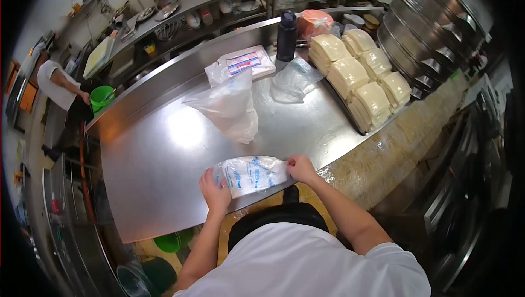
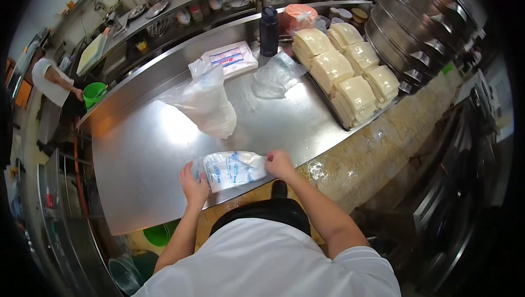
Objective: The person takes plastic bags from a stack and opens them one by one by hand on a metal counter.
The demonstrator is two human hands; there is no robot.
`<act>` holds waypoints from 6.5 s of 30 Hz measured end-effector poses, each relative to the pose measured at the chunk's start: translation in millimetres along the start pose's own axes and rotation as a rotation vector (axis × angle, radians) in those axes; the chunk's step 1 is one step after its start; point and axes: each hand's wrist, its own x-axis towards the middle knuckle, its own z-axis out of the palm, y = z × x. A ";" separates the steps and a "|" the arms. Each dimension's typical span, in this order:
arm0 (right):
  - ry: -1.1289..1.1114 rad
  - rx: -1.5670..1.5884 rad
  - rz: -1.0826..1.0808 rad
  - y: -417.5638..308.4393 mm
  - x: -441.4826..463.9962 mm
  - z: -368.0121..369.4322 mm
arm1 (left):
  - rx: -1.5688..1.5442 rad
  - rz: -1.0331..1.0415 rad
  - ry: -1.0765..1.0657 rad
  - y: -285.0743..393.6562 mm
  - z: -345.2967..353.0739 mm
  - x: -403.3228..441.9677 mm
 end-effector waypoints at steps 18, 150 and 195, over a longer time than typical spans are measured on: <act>-0.075 0.197 -0.170 -9.9 13.8 -6.7 | 0.151 0.263 -0.476 37.0 66.3 -6.2; -0.234 -0.388 -0.357 -60.9 154.0 -114.9 | -0.843 -0.339 -0.027 23.9 46.7 134.2; 0.069 0.662 0.174 -52.3 21.4 -94.9 | 0.018 0.226 -0.403 5.4 53.1 17.2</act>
